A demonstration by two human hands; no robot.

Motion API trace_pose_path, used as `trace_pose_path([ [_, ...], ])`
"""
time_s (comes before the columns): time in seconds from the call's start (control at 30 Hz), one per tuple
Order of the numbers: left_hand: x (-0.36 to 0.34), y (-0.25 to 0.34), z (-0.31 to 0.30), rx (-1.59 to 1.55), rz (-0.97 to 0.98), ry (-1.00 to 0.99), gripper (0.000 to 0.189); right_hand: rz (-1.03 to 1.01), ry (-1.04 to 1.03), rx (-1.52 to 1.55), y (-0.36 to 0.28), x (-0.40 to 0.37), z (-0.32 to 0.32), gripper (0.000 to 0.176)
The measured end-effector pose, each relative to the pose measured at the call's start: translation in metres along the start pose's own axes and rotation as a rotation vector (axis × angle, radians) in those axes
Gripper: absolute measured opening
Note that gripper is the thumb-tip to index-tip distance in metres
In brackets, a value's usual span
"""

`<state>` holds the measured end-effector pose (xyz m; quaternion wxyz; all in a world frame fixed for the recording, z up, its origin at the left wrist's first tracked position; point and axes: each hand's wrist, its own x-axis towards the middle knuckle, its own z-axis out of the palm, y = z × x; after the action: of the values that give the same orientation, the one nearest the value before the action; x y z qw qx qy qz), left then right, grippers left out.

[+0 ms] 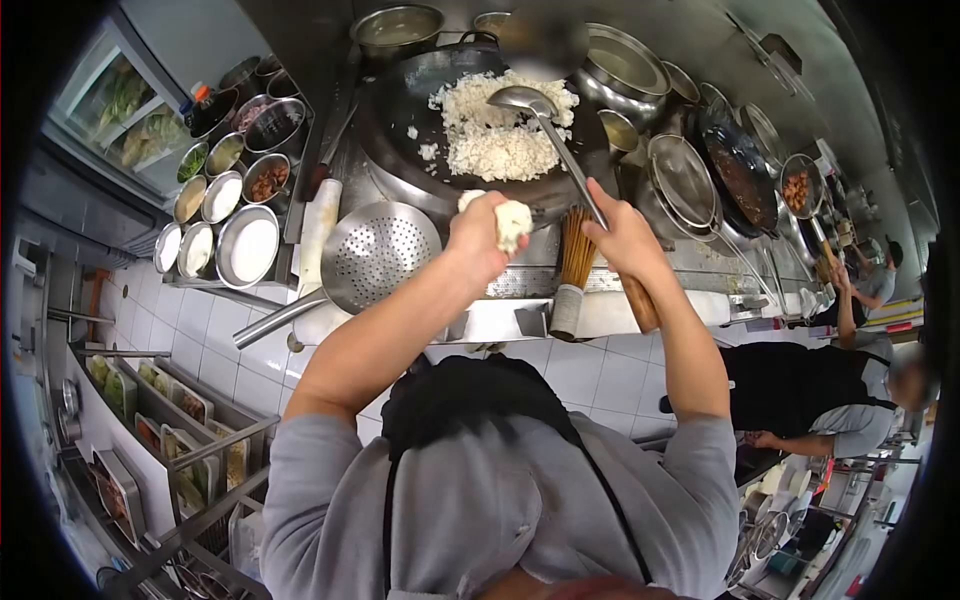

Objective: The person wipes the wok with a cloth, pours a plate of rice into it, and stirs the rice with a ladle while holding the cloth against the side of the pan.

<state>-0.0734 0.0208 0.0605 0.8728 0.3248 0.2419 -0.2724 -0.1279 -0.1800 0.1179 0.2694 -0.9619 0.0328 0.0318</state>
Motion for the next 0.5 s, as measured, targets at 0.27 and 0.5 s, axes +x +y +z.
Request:
trace_pose_path([
  [0.27,0.008,0.034,-0.02,0.018,-0.066,-0.025,0.015,0.205,-0.41,0.364,-0.082,-0.088,-0.068,0.06],
  [0.5,0.058,-0.011,-0.066,0.024,0.142,-0.071,0.011,0.047,-0.004,-0.172,-0.032,0.01,0.03,0.059],
])
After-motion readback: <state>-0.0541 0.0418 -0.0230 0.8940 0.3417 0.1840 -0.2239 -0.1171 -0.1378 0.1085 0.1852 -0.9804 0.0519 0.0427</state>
